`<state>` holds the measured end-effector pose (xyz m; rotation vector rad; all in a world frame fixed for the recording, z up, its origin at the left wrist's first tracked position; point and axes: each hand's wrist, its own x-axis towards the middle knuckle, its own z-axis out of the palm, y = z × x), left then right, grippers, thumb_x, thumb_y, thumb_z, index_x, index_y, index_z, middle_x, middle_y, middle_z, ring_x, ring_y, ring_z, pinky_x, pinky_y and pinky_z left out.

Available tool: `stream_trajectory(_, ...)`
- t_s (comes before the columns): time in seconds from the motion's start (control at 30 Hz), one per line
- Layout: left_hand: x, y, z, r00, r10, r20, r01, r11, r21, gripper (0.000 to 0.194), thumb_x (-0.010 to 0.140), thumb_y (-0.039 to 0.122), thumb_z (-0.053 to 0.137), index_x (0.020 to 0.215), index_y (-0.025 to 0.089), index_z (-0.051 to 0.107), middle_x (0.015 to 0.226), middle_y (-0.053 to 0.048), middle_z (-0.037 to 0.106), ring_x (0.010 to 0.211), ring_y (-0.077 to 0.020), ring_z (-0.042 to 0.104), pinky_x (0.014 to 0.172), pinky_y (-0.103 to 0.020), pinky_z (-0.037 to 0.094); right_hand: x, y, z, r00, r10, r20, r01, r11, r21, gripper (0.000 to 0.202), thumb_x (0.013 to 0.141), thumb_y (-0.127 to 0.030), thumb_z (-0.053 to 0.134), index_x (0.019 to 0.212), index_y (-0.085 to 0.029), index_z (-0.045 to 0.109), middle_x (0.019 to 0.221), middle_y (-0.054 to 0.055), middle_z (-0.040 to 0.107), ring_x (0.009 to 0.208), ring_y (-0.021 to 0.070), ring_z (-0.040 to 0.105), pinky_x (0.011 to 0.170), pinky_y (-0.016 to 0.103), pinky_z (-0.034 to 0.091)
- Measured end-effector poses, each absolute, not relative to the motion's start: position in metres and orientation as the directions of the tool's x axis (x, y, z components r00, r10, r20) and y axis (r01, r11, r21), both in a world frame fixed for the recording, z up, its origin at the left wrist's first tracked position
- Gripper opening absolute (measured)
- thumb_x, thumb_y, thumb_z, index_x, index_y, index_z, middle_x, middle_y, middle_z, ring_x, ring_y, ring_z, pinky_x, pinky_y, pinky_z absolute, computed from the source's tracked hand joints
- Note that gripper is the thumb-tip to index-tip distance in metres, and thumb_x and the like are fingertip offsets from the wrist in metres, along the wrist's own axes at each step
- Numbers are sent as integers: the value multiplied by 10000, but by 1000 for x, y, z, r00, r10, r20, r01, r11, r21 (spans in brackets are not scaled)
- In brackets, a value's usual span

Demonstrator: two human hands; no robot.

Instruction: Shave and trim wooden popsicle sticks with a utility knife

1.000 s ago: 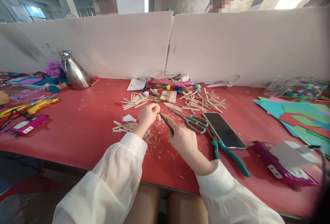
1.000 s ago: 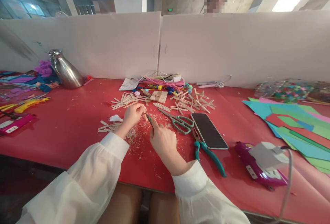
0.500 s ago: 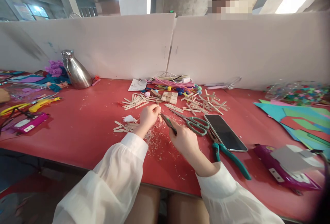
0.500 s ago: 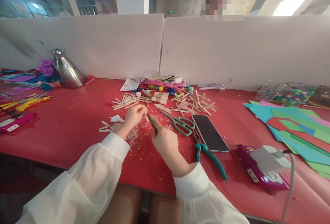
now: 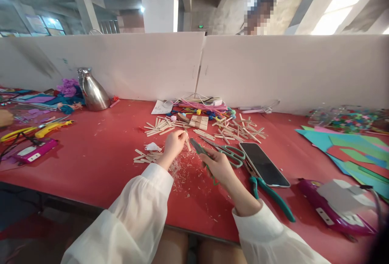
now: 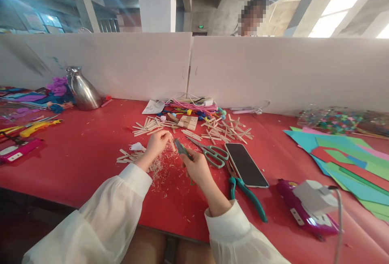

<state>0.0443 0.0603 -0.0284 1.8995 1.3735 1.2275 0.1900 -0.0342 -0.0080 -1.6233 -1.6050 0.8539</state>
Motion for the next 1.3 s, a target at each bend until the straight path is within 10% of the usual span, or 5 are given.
stream_trajectory(0.73, 42, 59, -22, 143, 935, 324, 464, -353, 813, 251, 816, 254, 417, 626, 172, 559, 651, -6, 650, 564, -130, 619, 518, -202, 438, 185, -44, -7, 54, 971, 233, 940, 29, -341, 402, 778, -301, 422, 1147, -284, 584, 634, 16, 667, 579, 176, 606, 464, 230, 333)
stream_trajectory(1.3, 42, 57, -19, 120, 936, 332, 529, -343, 776, 241, 818, 255, 420, 662, 172, 583, 625, -5, 639, 552, -135, 606, 515, -211, 429, 186, -46, -4, 42, 959, 282, 982, 11, -186, 395, 811, -325, 411, 1172, -273, 564, 688, 40, 687, 615, 187, 628, 489, 239, 376)
